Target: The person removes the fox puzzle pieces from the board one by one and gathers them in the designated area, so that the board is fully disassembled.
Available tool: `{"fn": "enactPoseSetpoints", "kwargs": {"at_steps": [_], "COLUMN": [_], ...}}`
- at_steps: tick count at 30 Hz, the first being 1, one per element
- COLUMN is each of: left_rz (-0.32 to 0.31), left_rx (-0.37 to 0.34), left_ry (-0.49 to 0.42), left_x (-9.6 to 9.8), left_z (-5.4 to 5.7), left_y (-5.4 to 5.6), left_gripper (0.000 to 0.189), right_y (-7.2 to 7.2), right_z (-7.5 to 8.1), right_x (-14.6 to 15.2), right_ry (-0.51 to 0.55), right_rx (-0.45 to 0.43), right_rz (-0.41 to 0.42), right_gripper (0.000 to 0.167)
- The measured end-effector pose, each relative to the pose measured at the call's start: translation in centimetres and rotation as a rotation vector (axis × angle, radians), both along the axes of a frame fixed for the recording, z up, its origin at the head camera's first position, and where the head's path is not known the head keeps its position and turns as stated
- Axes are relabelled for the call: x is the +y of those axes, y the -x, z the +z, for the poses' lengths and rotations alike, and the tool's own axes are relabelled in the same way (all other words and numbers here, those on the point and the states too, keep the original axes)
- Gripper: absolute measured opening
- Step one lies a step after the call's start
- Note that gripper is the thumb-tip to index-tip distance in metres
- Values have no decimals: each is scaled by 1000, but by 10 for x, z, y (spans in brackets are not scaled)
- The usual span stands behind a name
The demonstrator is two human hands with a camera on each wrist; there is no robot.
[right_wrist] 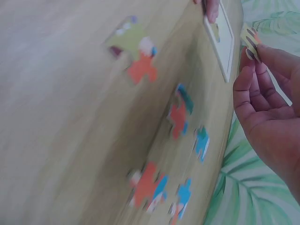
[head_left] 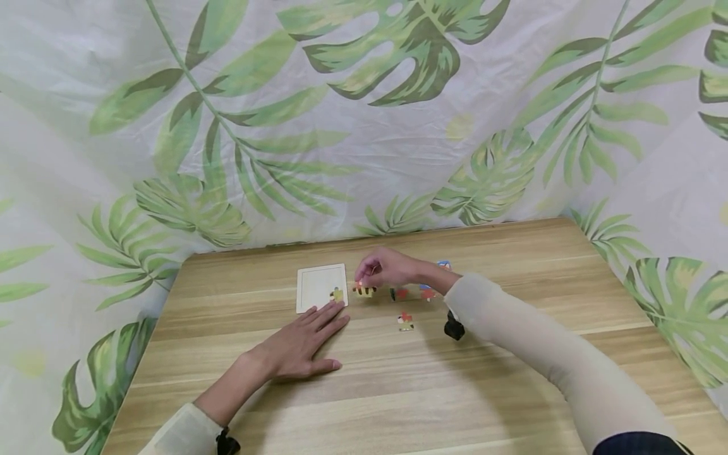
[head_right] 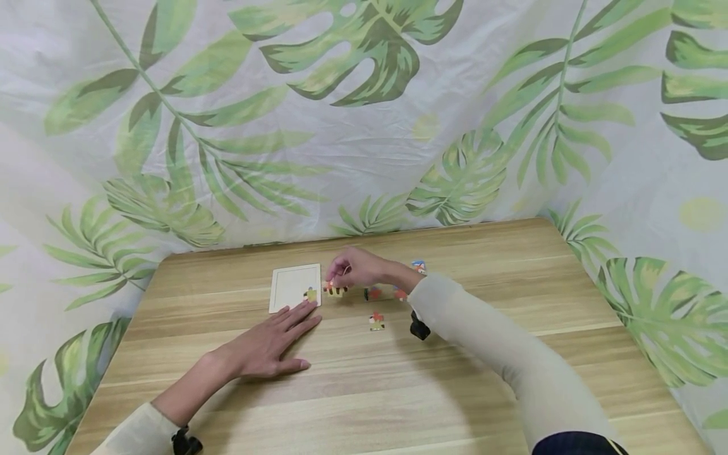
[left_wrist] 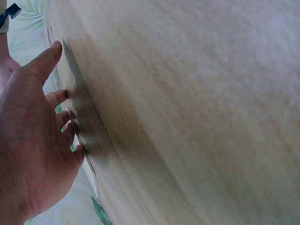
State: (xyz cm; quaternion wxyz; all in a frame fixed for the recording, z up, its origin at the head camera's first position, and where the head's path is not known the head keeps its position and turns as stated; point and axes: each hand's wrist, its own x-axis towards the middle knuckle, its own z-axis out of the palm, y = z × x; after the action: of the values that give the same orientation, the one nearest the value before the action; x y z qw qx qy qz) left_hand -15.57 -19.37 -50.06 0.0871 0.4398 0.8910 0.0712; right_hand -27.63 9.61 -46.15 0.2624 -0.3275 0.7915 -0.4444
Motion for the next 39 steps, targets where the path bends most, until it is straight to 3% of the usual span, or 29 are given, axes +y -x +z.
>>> {"fn": "enactPoseSetpoints", "kwargs": {"at_steps": [24,39], "left_rz": [10,29], "left_rx": [-21,-54], "left_ry": [-12,19], "left_x": [-2,-1], "left_z": [-1,-2], "left_y": [0,1], "left_gripper": [90,91], "right_y": [-36,-48], "right_z": [-8,-18], "right_x": [95,117], "right_ry": [-63,-66], "right_rx": [6,13], "right_rz": [27,28], "right_gripper": [12,12]}}
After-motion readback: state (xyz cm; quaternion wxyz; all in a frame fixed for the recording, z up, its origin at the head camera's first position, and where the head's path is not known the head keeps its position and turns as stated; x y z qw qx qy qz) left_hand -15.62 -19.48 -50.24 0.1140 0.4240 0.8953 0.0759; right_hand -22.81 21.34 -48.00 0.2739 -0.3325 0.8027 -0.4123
